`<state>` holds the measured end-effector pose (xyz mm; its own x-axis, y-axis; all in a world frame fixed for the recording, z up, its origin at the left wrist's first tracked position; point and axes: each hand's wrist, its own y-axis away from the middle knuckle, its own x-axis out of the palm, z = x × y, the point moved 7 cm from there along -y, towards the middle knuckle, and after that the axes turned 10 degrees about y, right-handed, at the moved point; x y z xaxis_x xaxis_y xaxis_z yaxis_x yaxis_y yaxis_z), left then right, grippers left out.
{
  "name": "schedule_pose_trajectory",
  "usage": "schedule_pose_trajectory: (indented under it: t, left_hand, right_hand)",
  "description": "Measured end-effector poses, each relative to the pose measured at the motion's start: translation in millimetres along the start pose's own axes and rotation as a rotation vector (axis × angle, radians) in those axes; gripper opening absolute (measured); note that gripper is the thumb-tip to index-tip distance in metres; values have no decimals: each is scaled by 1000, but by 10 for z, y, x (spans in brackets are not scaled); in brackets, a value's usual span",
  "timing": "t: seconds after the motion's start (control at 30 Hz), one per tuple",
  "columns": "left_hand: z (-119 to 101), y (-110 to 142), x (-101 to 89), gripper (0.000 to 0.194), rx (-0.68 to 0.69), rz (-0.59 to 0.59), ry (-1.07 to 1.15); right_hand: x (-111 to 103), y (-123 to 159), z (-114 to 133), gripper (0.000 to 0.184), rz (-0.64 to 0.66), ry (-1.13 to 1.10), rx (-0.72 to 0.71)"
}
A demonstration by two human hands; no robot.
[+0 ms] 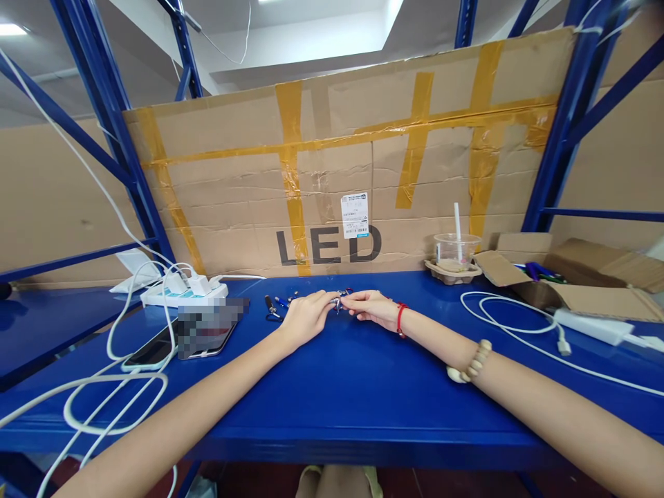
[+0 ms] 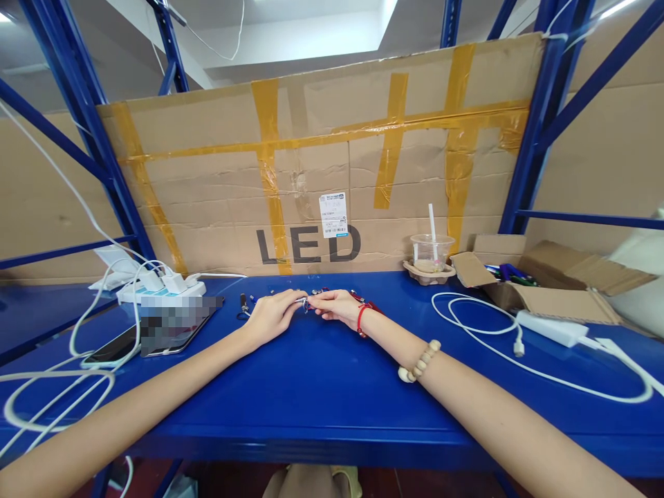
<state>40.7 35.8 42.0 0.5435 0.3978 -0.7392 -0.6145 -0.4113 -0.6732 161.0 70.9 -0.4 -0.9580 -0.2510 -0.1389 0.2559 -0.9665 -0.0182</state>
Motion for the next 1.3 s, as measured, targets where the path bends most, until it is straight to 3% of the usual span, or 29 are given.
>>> schedule_pose_trajectory:
  t: [0.73, 1.3]
  left_hand:
    - [29, 13, 5, 24, -55, 58, 47]
    - [11, 23, -27, 25, -27, 37, 63]
  right_hand:
    - [53, 30, 14, 21, 2, 5, 16]
    - [90, 82, 82, 22, -12, 14, 25]
